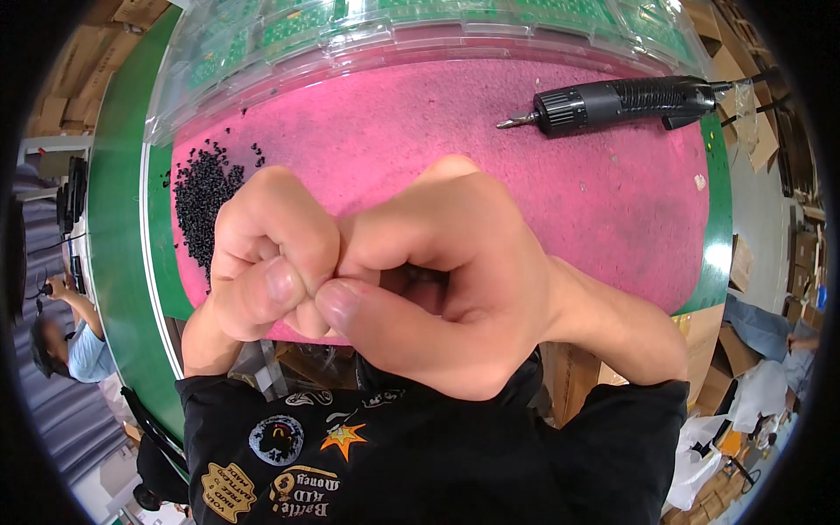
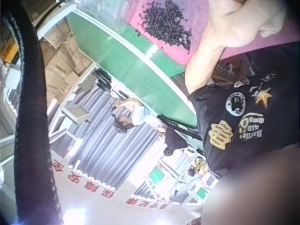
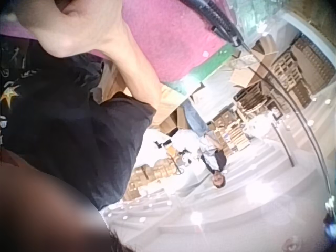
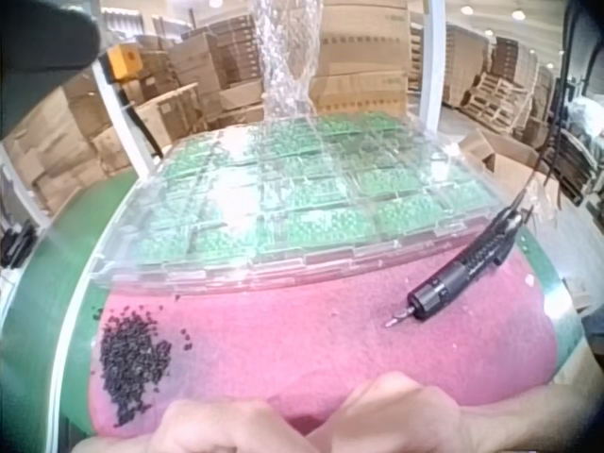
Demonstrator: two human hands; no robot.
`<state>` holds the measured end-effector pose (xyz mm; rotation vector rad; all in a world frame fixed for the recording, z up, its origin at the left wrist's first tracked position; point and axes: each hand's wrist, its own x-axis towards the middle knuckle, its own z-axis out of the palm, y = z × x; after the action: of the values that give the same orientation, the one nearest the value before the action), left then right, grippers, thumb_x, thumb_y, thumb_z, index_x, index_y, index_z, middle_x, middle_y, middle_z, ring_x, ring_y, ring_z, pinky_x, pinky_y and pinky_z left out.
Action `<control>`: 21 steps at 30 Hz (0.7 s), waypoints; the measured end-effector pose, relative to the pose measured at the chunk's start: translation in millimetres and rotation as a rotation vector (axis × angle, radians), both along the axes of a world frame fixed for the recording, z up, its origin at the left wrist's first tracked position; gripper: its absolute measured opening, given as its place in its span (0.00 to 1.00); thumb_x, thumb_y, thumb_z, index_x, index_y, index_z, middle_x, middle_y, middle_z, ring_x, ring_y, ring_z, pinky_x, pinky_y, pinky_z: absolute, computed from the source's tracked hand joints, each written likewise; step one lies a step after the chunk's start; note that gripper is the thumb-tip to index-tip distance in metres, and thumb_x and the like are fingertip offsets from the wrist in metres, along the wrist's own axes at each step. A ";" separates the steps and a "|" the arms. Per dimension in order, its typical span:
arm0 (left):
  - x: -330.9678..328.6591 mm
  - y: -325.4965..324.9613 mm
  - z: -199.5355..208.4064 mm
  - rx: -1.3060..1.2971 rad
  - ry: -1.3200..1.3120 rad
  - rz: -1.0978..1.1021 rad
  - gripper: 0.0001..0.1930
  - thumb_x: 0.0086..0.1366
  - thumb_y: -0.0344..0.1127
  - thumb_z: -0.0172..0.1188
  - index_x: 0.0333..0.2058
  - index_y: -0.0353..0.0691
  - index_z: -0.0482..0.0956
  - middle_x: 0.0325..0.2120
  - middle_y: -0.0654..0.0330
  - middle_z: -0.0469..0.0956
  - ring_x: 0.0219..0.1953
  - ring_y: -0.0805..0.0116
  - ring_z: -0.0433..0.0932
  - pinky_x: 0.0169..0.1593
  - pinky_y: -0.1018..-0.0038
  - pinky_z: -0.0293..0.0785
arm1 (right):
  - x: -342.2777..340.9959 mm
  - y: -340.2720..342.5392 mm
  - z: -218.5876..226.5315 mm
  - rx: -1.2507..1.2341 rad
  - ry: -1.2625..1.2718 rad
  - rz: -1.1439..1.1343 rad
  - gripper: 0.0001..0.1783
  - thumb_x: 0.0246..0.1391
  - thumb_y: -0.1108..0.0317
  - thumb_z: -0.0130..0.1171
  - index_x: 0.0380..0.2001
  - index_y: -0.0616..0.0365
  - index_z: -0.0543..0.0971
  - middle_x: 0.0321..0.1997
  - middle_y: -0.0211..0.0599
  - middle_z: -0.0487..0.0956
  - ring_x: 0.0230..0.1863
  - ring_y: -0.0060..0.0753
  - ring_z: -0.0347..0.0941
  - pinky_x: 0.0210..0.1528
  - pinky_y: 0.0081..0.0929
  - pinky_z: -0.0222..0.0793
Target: Mounting a circuit board into a black plastic component housing using an electric screwdriver.
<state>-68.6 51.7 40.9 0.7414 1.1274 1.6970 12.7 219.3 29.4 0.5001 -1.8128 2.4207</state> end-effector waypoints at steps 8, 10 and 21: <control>1.5 9.2 -11.2 0.183 0.451 0.153 0.08 0.64 0.35 0.52 0.31 0.37 0.68 0.19 0.63 0.70 0.16 0.81 0.62 0.20 0.80 0.58 | -2.0 3.7 -3.3 0.161 0.025 -0.054 0.10 0.46 0.71 0.52 0.21 0.70 0.76 0.10 0.30 0.68 0.09 0.18 0.60 0.13 0.20 0.51; -0.5 10.8 -12.7 0.185 0.530 0.183 0.07 0.64 0.33 0.52 0.31 0.36 0.69 0.19 0.63 0.69 0.16 0.81 0.63 0.20 0.80 0.59 | -2.0 5.0 -2.5 0.193 0.008 -0.075 0.10 0.45 0.71 0.52 0.21 0.71 0.76 0.10 0.29 0.68 0.10 0.17 0.61 0.14 0.20 0.51; -3.1 12.7 -14.8 0.205 0.679 0.233 0.07 0.66 0.32 0.50 0.33 0.33 0.69 0.20 0.62 0.69 0.15 0.79 0.63 0.19 0.79 0.60 | -4.8 11.8 -2.6 0.304 0.058 -0.066 0.12 0.44 0.71 0.51 0.23 0.73 0.77 0.10 0.28 0.68 0.11 0.14 0.60 0.15 0.18 0.51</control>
<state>-71.6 64.4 26.1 1.4327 1.5543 1.8237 8.0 231.1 26.8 0.5163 -2.1461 2.0747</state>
